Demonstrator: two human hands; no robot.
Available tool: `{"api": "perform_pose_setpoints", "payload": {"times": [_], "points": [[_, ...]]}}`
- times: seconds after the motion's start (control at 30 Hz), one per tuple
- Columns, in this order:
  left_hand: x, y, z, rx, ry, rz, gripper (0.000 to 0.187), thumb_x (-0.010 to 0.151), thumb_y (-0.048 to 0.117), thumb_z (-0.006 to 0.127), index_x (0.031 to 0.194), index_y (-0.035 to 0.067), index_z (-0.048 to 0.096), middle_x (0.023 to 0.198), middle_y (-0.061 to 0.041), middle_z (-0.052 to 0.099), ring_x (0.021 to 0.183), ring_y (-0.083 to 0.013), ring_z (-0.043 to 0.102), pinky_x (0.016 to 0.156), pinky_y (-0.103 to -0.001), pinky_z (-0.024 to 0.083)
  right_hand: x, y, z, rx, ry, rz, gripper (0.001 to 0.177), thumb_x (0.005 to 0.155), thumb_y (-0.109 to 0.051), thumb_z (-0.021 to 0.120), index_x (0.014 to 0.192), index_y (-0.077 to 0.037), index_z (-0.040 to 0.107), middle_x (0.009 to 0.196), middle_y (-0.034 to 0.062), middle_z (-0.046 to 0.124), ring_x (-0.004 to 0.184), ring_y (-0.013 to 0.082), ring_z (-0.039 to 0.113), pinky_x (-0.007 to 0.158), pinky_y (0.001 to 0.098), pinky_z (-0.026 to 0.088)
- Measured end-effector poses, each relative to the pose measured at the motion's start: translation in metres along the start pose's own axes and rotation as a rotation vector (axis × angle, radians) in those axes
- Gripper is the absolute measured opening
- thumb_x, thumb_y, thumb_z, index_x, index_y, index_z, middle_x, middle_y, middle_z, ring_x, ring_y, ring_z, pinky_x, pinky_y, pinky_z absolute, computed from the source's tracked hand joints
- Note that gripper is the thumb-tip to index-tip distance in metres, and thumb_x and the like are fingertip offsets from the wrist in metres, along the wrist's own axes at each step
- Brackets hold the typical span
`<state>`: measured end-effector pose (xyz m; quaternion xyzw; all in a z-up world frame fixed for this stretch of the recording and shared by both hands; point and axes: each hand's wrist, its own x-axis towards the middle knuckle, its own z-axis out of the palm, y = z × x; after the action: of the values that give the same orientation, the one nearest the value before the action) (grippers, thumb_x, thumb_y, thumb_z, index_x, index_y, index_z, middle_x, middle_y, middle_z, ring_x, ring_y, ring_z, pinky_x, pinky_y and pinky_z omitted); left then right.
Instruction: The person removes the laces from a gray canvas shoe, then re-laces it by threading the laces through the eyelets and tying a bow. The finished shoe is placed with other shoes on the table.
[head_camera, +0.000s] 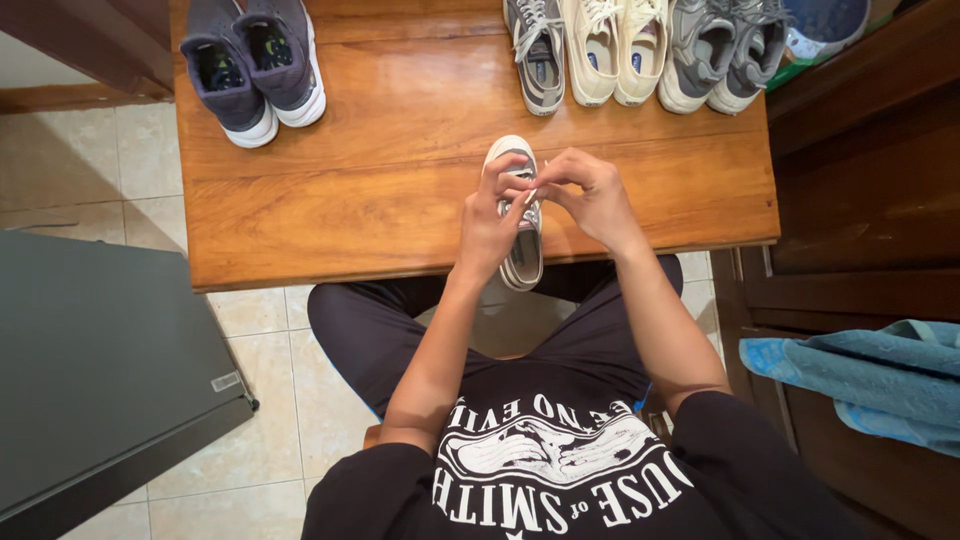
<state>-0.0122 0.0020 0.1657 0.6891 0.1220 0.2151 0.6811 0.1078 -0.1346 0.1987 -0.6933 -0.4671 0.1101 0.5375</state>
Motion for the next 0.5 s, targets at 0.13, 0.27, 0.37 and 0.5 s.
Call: {"api": "perform_pose_setpoints", "payload": {"times": [0.13,0.27,0.37,0.5], "points": [[-0.001,0.0,-0.006,0.122,-0.02,0.147,0.046,0.097,0.005,0.07,0.137,0.013,0.048,0.1,-0.008,0.076,0.091,-0.0199,0.077,0.076,-0.033,0.059,0.001,0.001,0.005,0.005,0.083,0.21,0.012,0.091,-0.003,0.079,0.101,-0.005,0.073,0.094,0.0063,0.074,0.087,0.0149,0.073,0.078,0.0282,0.06],[0.005,-0.005,-0.019,0.169,-0.084,0.205,0.06,0.092,0.012,0.077,0.135,0.01,0.036,0.096,-0.007,0.073,0.092,-0.0243,0.074,0.082,-0.037,0.056,-0.001,0.003,0.006,-0.265,0.062,0.135,0.013,0.087,-0.005,0.083,0.098,-0.003,0.075,0.092,0.0075,0.072,0.079,0.0155,0.068,0.069,0.0316,0.055],[0.005,-0.006,-0.024,0.248,-0.059,0.244,0.053,0.094,0.014,0.076,0.13,0.008,0.038,0.095,-0.006,0.071,0.092,-0.0264,0.071,0.082,-0.039,0.055,-0.003,0.008,0.006,-0.312,-0.064,0.016,0.012,0.091,-0.007,0.079,0.099,-0.002,0.073,0.089,0.0108,0.067,0.082,0.0187,0.063,0.072,0.0333,0.05],[0.003,0.001,-0.023,0.344,0.016,0.333,0.032,0.093,0.014,0.079,0.114,0.01,0.055,0.095,-0.006,0.069,0.092,-0.0279,0.071,0.081,-0.04,0.055,-0.003,0.019,0.007,-0.045,-0.119,0.238,0.01,0.102,-0.012,0.068,0.101,-0.002,0.069,0.089,0.0028,0.065,0.081,0.011,0.058,0.073,0.027,0.047]]}}
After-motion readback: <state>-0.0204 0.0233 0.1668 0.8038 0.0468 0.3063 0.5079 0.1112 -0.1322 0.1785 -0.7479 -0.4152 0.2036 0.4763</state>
